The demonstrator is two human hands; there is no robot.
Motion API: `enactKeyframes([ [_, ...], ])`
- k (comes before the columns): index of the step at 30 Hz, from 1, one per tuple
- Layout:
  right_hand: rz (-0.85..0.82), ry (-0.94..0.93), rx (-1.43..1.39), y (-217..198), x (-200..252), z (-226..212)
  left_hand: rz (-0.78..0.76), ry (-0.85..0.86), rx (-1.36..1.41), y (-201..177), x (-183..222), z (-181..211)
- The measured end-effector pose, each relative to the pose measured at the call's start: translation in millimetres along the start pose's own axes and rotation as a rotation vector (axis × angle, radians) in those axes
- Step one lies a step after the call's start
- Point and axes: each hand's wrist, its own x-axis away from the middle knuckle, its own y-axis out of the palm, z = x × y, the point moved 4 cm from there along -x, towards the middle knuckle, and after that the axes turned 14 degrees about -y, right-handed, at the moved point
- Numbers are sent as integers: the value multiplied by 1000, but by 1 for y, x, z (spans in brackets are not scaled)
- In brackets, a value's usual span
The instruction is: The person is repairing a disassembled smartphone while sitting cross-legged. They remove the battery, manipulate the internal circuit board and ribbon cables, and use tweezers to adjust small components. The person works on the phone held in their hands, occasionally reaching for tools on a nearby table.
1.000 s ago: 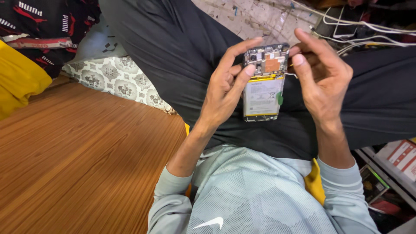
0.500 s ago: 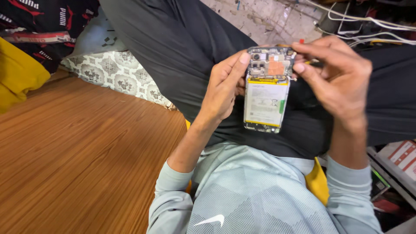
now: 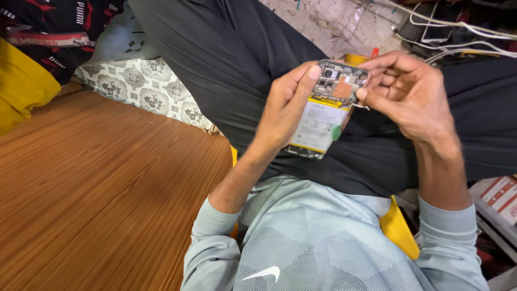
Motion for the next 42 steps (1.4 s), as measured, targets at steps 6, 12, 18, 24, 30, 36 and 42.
enactKeyframes([
  [6,44,54,-238,1,1,1,102,37,-74,2,3,-1],
  [12,146,30,-90,-4,7,13,138,33,-184,10,4,2],
  [18,227,-70,-159,-8,13,20,265,-70,-416,15,4,-5],
  [24,199,-15,-248,-7,9,7,31,-61,35,12,-1,-20],
  [30,132,-109,-166,1,0,-7,79,-53,-67,8,-3,-20],
  [36,174,-136,268,9,-4,-35,82,-70,-174,7,1,-17],
  [42,-109,-470,754,8,-12,-69,-20,36,-452,2,11,14],
])
